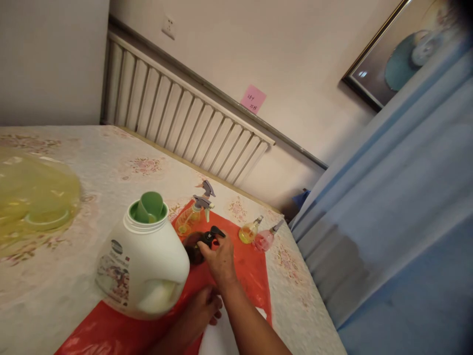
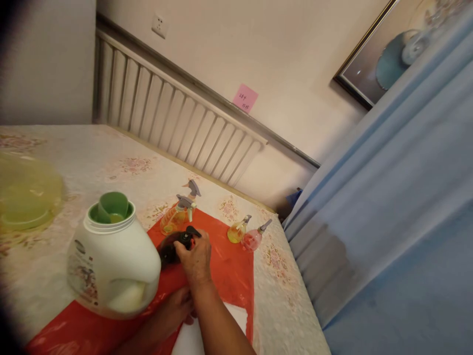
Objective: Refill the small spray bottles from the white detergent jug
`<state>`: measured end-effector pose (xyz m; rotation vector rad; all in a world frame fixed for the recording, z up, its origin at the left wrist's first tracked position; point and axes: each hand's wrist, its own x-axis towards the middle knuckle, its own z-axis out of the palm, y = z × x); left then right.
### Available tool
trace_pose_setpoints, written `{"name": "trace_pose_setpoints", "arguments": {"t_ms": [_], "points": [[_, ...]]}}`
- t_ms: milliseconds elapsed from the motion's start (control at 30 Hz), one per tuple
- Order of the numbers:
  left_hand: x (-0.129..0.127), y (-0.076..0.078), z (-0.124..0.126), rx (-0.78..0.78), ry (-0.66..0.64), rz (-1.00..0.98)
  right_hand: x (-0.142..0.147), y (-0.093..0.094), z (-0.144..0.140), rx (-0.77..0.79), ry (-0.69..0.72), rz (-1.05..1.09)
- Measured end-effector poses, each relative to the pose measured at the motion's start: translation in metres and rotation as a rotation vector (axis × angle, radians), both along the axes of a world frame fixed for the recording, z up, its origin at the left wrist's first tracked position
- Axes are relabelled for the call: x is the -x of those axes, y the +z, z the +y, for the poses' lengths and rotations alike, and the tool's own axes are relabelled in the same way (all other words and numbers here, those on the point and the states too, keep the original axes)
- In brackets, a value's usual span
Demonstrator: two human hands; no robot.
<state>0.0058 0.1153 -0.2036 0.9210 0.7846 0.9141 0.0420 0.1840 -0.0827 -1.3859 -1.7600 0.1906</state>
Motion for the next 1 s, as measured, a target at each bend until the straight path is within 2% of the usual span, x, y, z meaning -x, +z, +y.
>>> {"name": "trace_pose_setpoints", "arguments": {"t_ms": [167, 333, 400, 500, 600, 767, 1000], "points": [[0.008, 0.014, -0.002, 0.242, 0.055, -0.302, -0.035, 0.021, -0.017, 0.039, -0.082, 0.056], [0.013, 0.025, 0.002, 0.359, 0.133, -0.613, -0.066, 0.04, -0.035, 0.056, -0.135, 0.107], [0.014, 0.029, 0.003, 0.357, 0.101, -0.699, -0.074, 0.043, -0.044, 0.076, -0.141, 0.124], [0.016, 0.033, 0.0, 0.296, -0.019, -0.805, -0.082, 0.04, -0.057, 0.121, -0.149, 0.138], [0.018, 0.034, -0.004, 0.26, -0.084, -0.851, -0.087, 0.032, -0.068, 0.142, -0.15, 0.181], [0.019, 0.032, -0.008, 0.219, -0.17, -0.82, -0.094, 0.022, -0.082, 0.172, -0.188, 0.332], [0.019, 0.037, -0.011, 0.281, -0.222, -0.752, -0.102, 0.015, -0.093, 0.191, -0.129, 0.554]]}}
